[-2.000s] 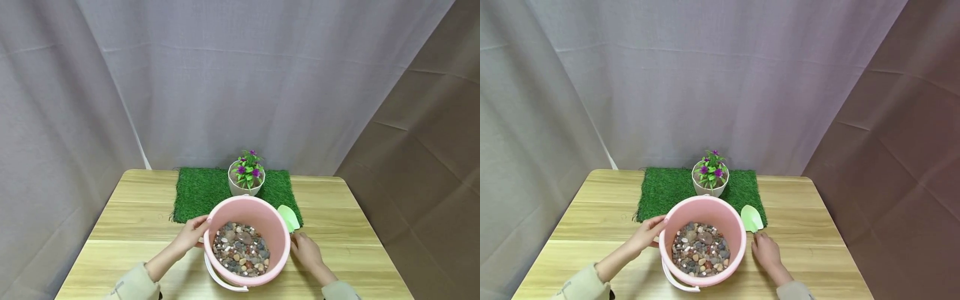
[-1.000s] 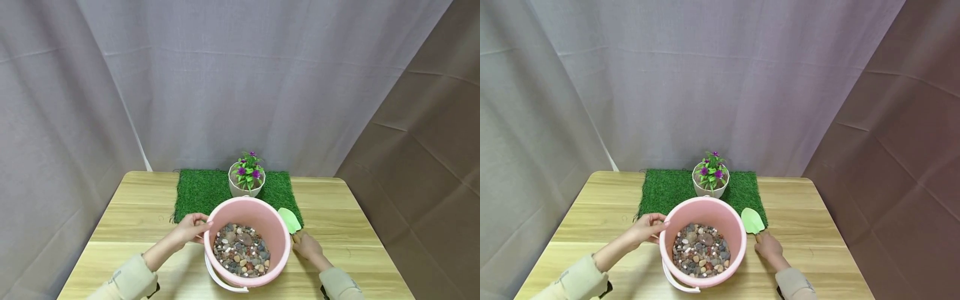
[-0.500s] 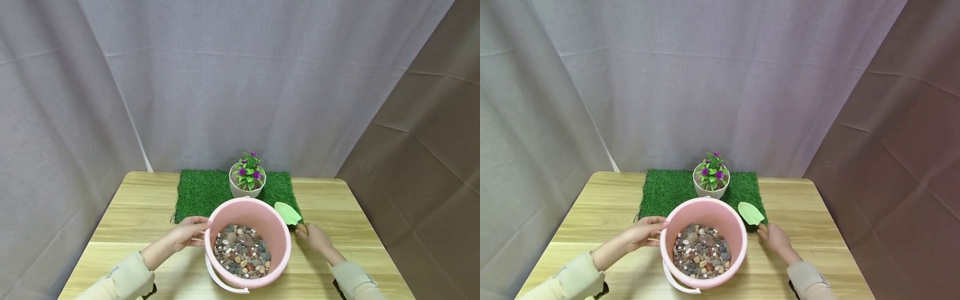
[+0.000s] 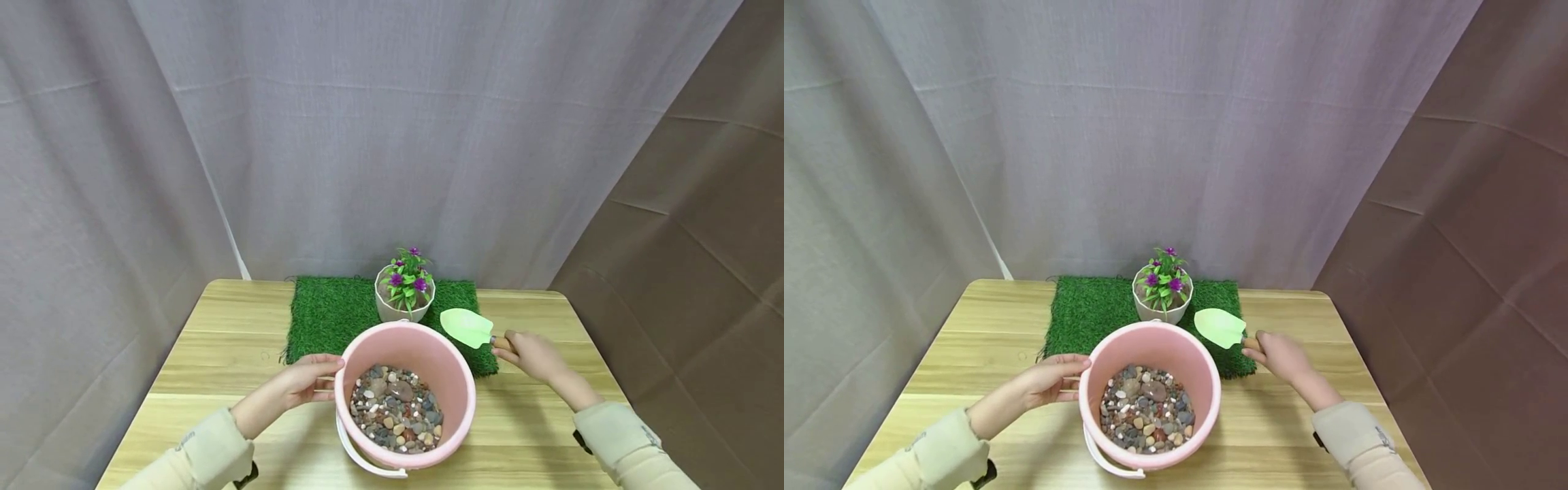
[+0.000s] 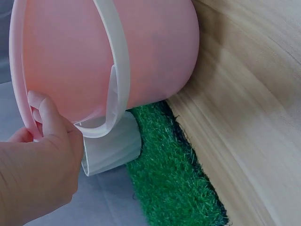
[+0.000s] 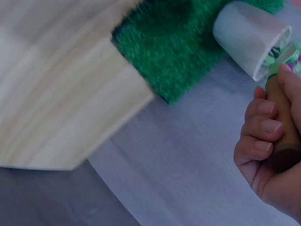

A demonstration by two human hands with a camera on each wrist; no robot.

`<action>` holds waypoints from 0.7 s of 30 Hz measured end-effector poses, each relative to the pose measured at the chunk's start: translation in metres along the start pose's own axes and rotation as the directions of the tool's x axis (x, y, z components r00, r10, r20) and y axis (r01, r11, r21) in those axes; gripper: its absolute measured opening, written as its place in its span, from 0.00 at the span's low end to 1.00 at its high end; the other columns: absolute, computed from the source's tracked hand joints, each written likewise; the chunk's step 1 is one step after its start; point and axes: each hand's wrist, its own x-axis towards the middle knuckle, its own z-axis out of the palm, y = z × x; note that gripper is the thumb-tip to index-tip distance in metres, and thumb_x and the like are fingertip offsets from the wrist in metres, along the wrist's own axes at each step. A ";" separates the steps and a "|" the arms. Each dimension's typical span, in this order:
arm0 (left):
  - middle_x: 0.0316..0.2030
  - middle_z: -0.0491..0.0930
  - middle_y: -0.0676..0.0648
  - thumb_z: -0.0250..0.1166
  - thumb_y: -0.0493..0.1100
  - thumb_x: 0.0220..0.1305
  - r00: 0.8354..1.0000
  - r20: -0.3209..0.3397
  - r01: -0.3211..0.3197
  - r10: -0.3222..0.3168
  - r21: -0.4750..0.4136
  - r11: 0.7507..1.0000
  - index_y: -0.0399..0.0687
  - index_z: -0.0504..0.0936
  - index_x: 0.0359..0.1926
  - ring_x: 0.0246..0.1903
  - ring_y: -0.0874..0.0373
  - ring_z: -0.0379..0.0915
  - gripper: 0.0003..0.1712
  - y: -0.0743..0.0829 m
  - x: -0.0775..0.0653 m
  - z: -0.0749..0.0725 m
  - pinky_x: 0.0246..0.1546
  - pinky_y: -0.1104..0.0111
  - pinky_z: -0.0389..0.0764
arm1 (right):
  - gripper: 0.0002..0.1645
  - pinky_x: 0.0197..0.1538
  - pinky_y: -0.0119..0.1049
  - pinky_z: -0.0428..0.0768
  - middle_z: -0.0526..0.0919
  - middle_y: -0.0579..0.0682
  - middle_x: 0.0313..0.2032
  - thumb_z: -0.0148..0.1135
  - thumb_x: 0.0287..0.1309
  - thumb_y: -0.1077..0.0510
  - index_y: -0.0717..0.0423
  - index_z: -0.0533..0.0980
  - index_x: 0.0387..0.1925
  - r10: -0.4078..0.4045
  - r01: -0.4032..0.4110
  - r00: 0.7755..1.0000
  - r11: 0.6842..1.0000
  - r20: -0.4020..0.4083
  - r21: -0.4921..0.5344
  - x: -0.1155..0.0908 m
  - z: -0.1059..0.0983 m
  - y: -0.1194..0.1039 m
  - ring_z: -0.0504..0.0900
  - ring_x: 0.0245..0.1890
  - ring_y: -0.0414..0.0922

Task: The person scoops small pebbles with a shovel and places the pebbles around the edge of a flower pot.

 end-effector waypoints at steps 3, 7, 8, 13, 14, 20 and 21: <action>0.32 0.82 0.51 0.55 0.42 0.68 1.000 0.011 0.007 -0.007 0.003 1.000 0.29 0.67 0.57 0.33 0.64 0.80 0.23 0.000 0.001 -0.001 0.40 0.72 0.87 | 0.15 0.18 0.35 0.73 0.74 0.47 0.17 0.64 0.56 0.52 0.59 0.73 0.25 -0.026 0.024 0.999 0.999 -0.027 -0.040 0.001 -0.014 0.001 0.74 0.17 0.42; 0.33 0.82 0.51 0.55 0.42 0.68 1.000 0.019 0.009 -0.009 0.013 1.000 0.27 0.65 0.58 0.32 0.64 0.80 0.26 0.000 0.001 -0.002 0.42 0.70 0.87 | 0.15 0.16 0.32 0.68 0.71 0.45 0.16 0.64 0.56 0.53 0.56 0.71 0.23 -0.068 0.065 0.997 0.996 -0.045 -0.067 0.003 -0.031 0.002 0.69 0.16 0.39; 0.33 0.82 0.51 0.55 0.42 0.68 1.000 0.022 0.009 -0.009 0.016 1.000 0.26 0.64 0.59 0.32 0.65 0.80 0.26 0.001 0.001 -0.002 0.42 0.70 0.87 | 0.15 0.17 0.31 0.67 0.70 0.44 0.15 0.64 0.56 0.53 0.55 0.70 0.22 -0.078 0.074 0.996 0.995 -0.053 -0.073 0.003 -0.035 0.001 0.68 0.16 0.38; 0.32 0.82 0.52 0.55 0.42 0.68 1.000 0.025 0.008 -0.009 0.019 1.000 0.27 0.65 0.58 0.32 0.65 0.79 0.25 0.001 0.000 -0.003 0.42 0.70 0.87 | 0.17 0.17 0.27 0.61 0.65 0.41 0.14 0.65 0.55 0.53 0.50 0.67 0.20 -0.143 0.135 0.987 0.985 -0.077 -0.104 0.006 -0.055 -0.007 0.63 0.15 0.36; 0.32 0.82 0.52 0.55 0.42 0.68 1.000 0.028 0.007 -0.008 0.019 1.000 0.27 0.65 0.58 0.32 0.65 0.80 0.25 0.001 0.000 -0.003 0.42 0.70 0.87 | 0.17 0.17 0.26 0.60 0.64 0.41 0.14 0.65 0.55 0.52 0.49 0.66 0.20 -0.155 0.144 0.985 0.982 -0.082 -0.122 0.005 -0.058 -0.010 0.62 0.14 0.35; 0.33 0.82 0.51 0.55 0.41 0.68 0.998 0.060 -0.011 0.013 -0.021 1.000 0.26 0.64 0.58 0.33 0.64 0.80 0.25 -0.001 0.001 -0.005 0.43 0.70 0.86 | 0.18 0.14 0.27 0.60 0.65 0.40 0.12 0.67 0.52 0.48 0.50 0.66 0.24 -0.262 0.229 0.957 0.946 -0.126 -0.228 0.003 -0.069 -0.033 0.62 0.12 0.35; 0.34 0.82 0.50 0.55 0.40 0.68 0.998 0.066 -0.014 0.016 -0.030 0.999 0.26 0.65 0.58 0.33 0.64 0.80 0.24 -0.001 0.001 -0.006 0.43 0.70 0.86 | 0.18 0.13 0.28 0.60 0.66 0.39 0.12 0.67 0.51 0.48 0.50 0.67 0.25 -0.282 0.246 0.951 0.940 -0.129 -0.238 0.002 -0.069 -0.037 0.62 0.12 0.35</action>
